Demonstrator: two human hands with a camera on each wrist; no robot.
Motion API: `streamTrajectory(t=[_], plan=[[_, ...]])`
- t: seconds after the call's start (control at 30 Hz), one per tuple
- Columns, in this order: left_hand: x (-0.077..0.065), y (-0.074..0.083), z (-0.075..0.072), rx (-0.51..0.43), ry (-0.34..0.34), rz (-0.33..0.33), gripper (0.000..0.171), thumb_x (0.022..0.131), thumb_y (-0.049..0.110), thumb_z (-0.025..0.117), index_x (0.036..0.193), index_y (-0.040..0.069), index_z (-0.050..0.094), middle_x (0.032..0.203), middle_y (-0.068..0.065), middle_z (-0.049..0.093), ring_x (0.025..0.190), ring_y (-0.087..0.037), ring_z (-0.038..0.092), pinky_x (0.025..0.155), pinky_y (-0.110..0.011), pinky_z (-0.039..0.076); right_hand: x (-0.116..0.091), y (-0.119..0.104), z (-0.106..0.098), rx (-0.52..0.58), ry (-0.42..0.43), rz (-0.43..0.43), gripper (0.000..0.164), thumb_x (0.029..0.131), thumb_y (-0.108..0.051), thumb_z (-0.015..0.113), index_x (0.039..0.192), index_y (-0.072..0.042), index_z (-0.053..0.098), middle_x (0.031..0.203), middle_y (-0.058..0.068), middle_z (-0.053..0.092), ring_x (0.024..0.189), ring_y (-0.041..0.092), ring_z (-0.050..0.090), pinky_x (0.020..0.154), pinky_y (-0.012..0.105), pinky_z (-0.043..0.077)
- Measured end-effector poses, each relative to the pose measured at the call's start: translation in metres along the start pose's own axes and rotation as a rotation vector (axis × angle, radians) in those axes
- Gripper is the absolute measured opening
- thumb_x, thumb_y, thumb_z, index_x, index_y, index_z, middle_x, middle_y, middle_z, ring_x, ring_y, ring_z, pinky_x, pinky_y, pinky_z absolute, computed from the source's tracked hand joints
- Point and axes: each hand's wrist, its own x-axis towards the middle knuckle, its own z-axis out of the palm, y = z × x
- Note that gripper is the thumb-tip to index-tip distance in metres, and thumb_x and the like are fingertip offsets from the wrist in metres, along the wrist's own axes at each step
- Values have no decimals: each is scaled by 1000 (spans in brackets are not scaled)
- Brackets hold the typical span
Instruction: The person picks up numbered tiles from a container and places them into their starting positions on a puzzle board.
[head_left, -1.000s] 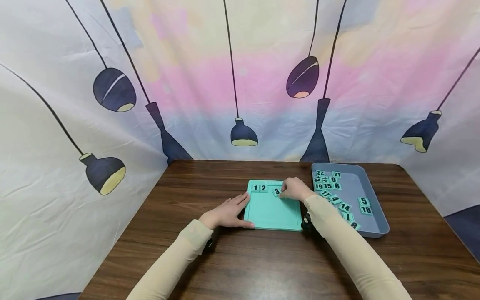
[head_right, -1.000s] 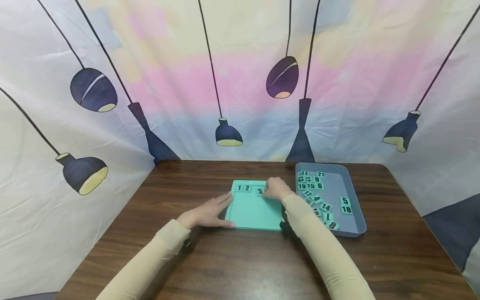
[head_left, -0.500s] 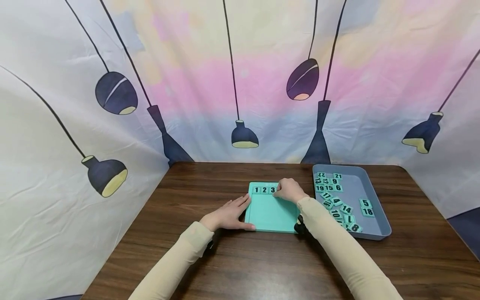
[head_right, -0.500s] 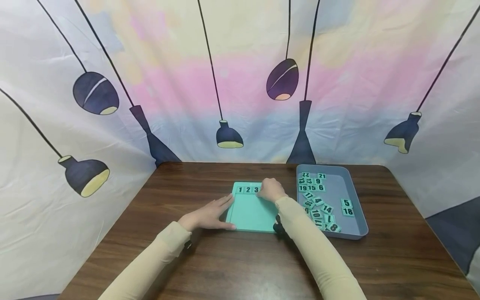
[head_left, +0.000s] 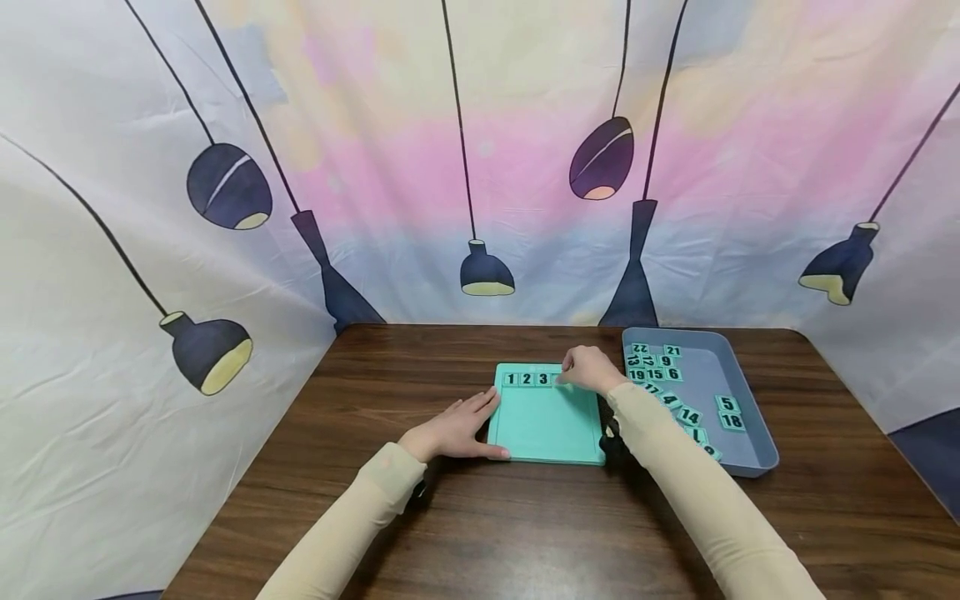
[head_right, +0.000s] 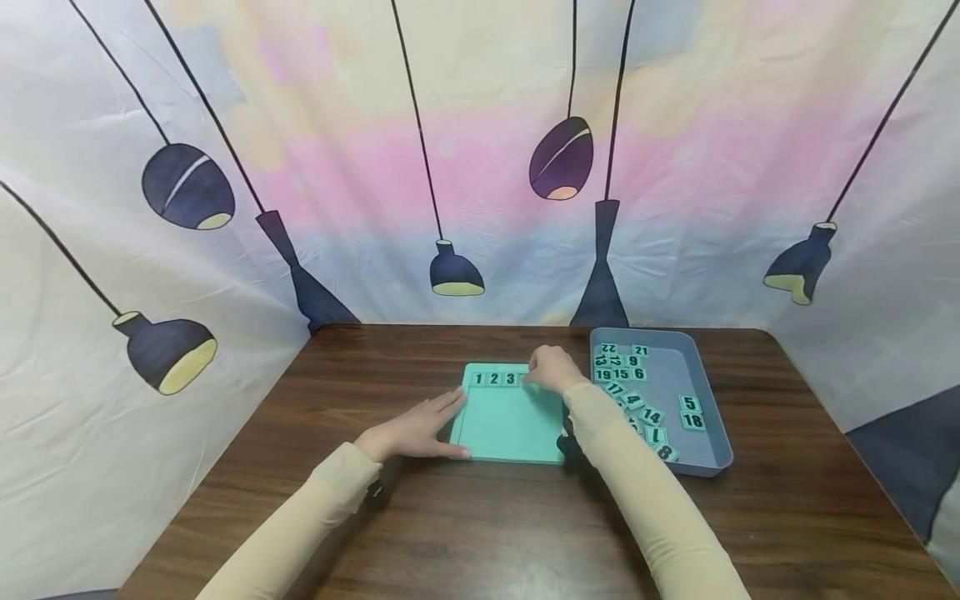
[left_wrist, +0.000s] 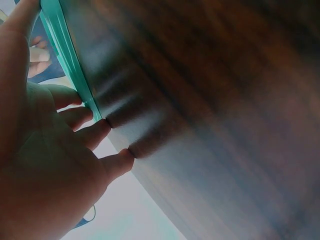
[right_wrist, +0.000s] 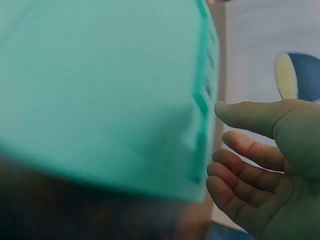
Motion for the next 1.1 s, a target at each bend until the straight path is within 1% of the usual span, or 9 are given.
streamTrajectory(t=[0.13,0.27,0.43,0.57,0.77,0.93,0.97,1.0,1.1], plan=[[1,0,0,3,1,5,105,90,71,58,164,13,10,169,-4,3,155,-23,9,122,-50,13,-6,11,-25,15,11,-9,31,94,-15,71,116,6,67,112,21,67,94,33,65,81,47,54],[2,0,0,2,8,10,105,90,72,58,164,13,11,169,-4,4,155,-23,9,122,-51,13,-17,23,-54,-13,32,-12,35,97,-16,68,121,9,65,118,26,65,99,37,63,83,50,53],[3,-1,0,-2,9,17,105,90,72,58,164,13,10,170,-5,4,155,-24,9,122,-52,13,-33,40,-85,-44,59,32,37,97,-17,66,122,11,63,119,28,63,100,39,62,83,50,51],[3,-2,-1,-16,8,21,106,90,71,59,163,12,10,170,-6,3,155,-24,8,121,-52,12,-46,57,-102,-74,73,53,38,97,-17,66,121,12,63,117,29,63,101,41,62,83,52,51],[2,-3,-2,-2,11,14,106,90,71,58,164,13,10,170,-5,3,155,-23,8,121,-52,13,-63,83,-109,-98,50,69,39,96,-17,67,120,13,64,114,28,65,100,42,63,81,53,52],[1,-2,-2,-4,14,21,105,90,71,58,163,12,11,170,-6,4,155,-24,9,121,-53,13,-73,98,-102,-114,-8,88,38,94,-17,70,117,12,64,109,26,66,95,39,64,77,51,53],[1,-2,-2,-3,14,22,105,90,71,59,163,12,11,170,-6,4,155,-24,9,121,-54,13,-75,101,-100,-109,-14,85,39,94,-17,71,117,13,64,109,27,66,96,40,64,78,51,53],[1,-1,-2,-5,14,23,105,91,70,59,163,11,11,170,-6,4,155,-24,9,121,-54,13,-77,102,-98,-104,-17,78,34,93,-17,71,111,11,66,102,24,67,89,36,64,75,48,53],[1,-1,-2,-2,10,26,104,91,70,59,163,11,11,170,-6,4,155,-25,9,121,-54,13,-82,107,-92,-82,-27,60,33,92,-16,73,109,12,67,101,24,67,87,34,64,74,48,53]])
